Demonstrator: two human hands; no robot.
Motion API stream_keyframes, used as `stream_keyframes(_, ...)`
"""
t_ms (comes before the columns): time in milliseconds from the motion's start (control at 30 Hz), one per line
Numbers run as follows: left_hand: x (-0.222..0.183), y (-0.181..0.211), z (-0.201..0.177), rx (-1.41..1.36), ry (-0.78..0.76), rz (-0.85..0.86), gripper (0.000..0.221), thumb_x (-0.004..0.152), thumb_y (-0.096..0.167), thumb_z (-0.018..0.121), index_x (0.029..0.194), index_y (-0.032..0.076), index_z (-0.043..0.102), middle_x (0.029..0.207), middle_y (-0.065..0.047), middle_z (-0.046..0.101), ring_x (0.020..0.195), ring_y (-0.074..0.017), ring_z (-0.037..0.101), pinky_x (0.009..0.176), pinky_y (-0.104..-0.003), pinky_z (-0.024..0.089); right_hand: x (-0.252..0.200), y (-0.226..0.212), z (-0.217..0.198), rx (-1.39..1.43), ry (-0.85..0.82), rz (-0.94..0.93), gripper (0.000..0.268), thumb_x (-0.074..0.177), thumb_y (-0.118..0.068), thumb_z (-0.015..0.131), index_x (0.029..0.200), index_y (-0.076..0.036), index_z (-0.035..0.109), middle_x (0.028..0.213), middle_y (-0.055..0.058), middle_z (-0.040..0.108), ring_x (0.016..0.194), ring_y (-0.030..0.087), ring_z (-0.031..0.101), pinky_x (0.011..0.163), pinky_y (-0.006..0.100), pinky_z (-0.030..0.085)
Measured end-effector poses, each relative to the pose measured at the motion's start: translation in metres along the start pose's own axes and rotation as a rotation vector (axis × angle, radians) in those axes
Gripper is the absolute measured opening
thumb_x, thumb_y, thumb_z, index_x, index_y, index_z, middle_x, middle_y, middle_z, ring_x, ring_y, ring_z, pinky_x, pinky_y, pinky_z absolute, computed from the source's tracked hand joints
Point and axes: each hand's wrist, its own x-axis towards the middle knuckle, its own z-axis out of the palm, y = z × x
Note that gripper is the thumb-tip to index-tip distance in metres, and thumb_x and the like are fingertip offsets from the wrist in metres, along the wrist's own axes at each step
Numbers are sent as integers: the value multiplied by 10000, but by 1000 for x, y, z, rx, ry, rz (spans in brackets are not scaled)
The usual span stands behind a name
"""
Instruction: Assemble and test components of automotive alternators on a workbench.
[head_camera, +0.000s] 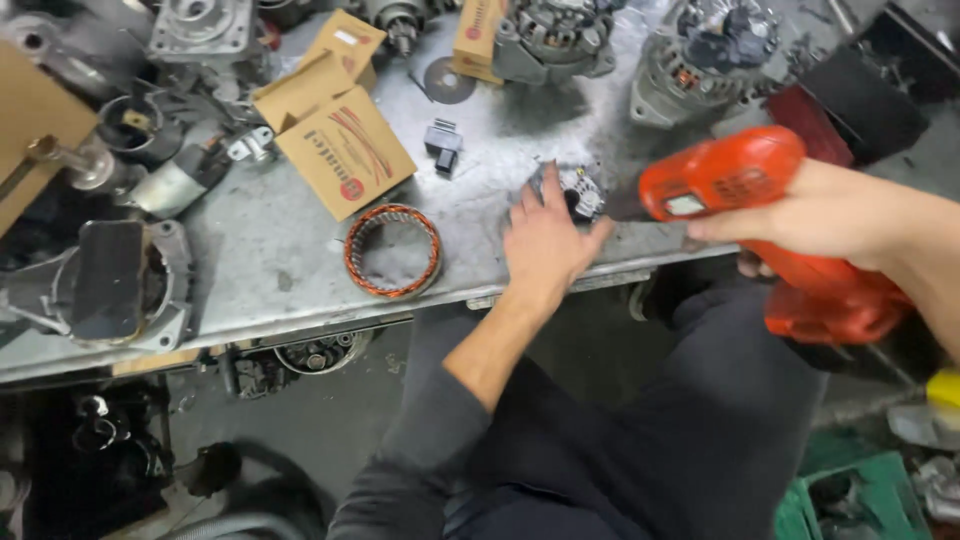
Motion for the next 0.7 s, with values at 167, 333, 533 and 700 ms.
stream_keyframes(167, -18, -40, 9, -91, 62, 85, 769, 764, 476, 809, 1377, 84, 558, 1303, -175, 636, 1170, -400, 618, 978, -488, 499, 5, 43, -6, 101, 42, -59, 315, 908, -106, 763, 1215, -44, 725, 906, 149, 745, 646, 284, 652, 548, 419, 532)
stream_keyframes(333, 0, -68, 23, -410, 156, 122, 417, 805, 241, 798, 1183, 83, 724, 1211, -124, 693, 1112, -331, 661, 947, -412, 535, -1, -15, 21, 175, 71, -165, 366, 834, -169, 713, 1199, -138, 724, 919, 47, 755, 684, 171, 604, 555, 352, 492)
stream_keyframes(533, 19, -87, 47, -474, 101, 177, 321, 802, 225, 806, 1112, 143, 787, 1130, -107, 694, 1018, -290, 682, 877, -376, 564, 14, -42, 36, 219, 18, -82, 334, 881, -189, 692, 1202, -100, 705, 924, 96, 760, 723, 176, 593, 587, 369, 492)
stream_keyframes(700, 20, -88, 44, -518, 50, 128, 339, 793, 234, 810, 1121, 151, 787, 1146, -98, 687, 973, -269, 687, 849, -366, 563, 17, -55, 46, 152, -11, -83, 339, 871, -175, 670, 1203, -121, 712, 921, 81, 752, 771, 170, 647, 590, 366, 506)
